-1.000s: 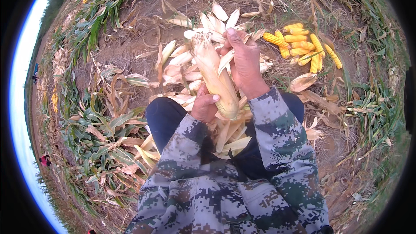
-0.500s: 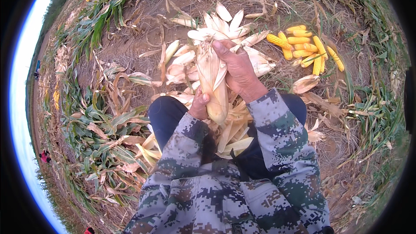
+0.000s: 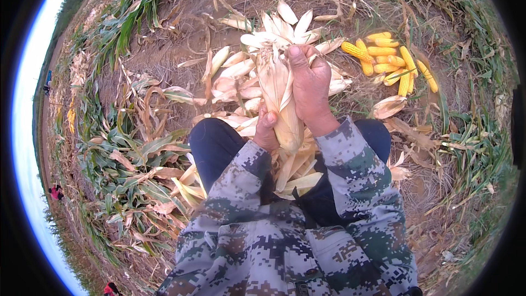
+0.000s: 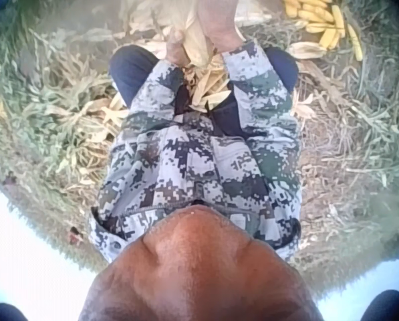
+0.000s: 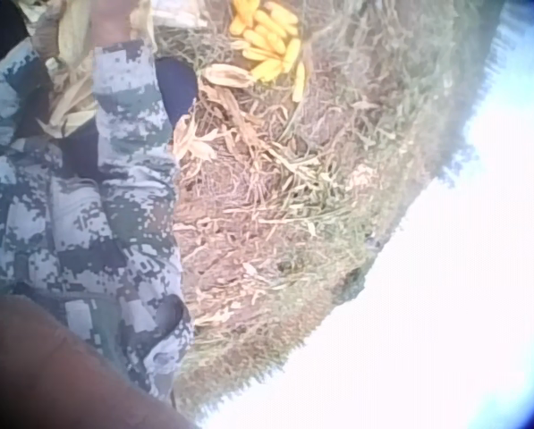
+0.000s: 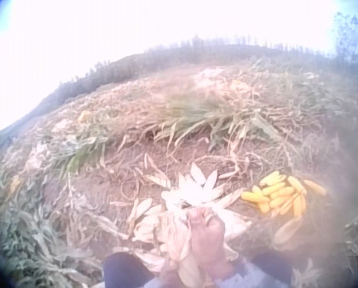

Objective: The person sits on the ground and shucks corn cobs by hand, peeling back the husks to reveal the kernels. The person places the shucked cobs to the side and continues with the next cob.

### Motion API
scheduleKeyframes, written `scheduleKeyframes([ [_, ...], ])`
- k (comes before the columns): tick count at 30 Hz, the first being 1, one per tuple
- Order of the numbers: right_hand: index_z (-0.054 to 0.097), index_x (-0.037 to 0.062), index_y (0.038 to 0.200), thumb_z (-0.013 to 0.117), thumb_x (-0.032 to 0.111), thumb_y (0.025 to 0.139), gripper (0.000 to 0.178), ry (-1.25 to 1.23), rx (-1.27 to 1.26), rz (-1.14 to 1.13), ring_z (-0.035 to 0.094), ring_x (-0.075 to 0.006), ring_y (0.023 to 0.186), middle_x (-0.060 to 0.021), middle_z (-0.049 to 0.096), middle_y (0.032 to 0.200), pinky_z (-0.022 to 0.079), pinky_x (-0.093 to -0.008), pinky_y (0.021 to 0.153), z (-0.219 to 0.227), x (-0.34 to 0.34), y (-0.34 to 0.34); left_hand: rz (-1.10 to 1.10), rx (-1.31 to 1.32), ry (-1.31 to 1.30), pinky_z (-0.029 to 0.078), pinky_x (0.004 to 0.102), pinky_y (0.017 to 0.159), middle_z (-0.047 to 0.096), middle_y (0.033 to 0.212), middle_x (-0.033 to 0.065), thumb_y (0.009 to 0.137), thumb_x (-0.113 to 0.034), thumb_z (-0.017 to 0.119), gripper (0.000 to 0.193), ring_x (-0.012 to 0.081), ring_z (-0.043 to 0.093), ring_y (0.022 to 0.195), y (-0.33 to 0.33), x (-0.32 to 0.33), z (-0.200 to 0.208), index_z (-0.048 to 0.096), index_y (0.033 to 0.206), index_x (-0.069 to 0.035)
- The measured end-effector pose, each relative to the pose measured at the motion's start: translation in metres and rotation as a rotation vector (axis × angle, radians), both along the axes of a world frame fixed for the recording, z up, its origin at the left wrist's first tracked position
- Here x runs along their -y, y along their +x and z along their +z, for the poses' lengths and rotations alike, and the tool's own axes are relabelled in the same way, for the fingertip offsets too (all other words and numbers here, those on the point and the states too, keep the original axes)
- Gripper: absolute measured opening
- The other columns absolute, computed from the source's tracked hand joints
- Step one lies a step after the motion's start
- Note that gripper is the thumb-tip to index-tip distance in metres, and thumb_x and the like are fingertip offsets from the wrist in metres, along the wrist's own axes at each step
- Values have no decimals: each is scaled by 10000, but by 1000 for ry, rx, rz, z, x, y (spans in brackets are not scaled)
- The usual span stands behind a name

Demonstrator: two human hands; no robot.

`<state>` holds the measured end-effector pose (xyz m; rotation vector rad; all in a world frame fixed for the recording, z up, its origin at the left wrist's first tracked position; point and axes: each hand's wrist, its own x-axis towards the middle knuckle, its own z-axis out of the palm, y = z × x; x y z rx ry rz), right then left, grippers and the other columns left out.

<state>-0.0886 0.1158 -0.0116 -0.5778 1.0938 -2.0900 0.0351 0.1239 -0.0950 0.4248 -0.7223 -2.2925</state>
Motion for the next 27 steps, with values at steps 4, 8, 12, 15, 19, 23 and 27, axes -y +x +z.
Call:
scheduleKeyframes([
  [4,648,31,1039,691,253,1037,226,-15,146,78,568,-78,803,-6,643,913,512,-247,754,0,-1,-6,-46,-58,-14,434,426,1144,540,1485,135,796,-640,800,1091,292,558,1330,-6,-6,-3,357,1577,-21],
  [8,641,50,1043,710,246,1023,209,-78,356,144,554,-85,784,-3,622,915,511,-242,723,5,-5,-6,11,-87,-78,343,433,1224,459,1581,144,824,-703,738,1133,302,470,1432,-8,-13,5,304,1612,-15],
  [12,636,55,1046,723,254,1013,219,-43,487,118,560,-89,797,-5,626,936,525,-244,716,8,-6,-8,15,-121,-24,324,430,1235,418,1612,147,827,-719,723,1146,299,432,1461,-11,-19,17,290,1619,-13],
  [15,633,61,1049,724,259,1012,220,-48,406,126,577,-89,815,-8,633,937,539,-248,725,8,-4,-11,39,-101,-3,414,425,1136,476,1534,144,811,-683,765,1120,283,503,1366,-15,-20,20,326,1595,-15],
  [19,623,66,1061,710,253,1020,210,-70,293,95,602,-95,828,-17,643,919,553,-255,761,9,-1,-11,112,5,-31,596,398,911,656,1290,147,788,-629,816,1017,249,687,1104,-15,-15,13,460,1496,9],
  [23,612,62,1072,684,259,1038,212,-206,390,79,576,-100,755,-4,615,857,536,-257,729,11,3,-10,54,89,-200,605,378,866,705,1192,145,820,-588,804,894,246,710,1046,2,0,4,560,1397,50],
  [27,609,60,1072,656,283,1053,228,-91,486,43,482,-89,639,31,513,714,438,-244,613,8,1,-18,98,245,-366,569,340,886,713,1160,123,863,-576,776,808,197,690,1045,7,7,0,605,1342,53],
])
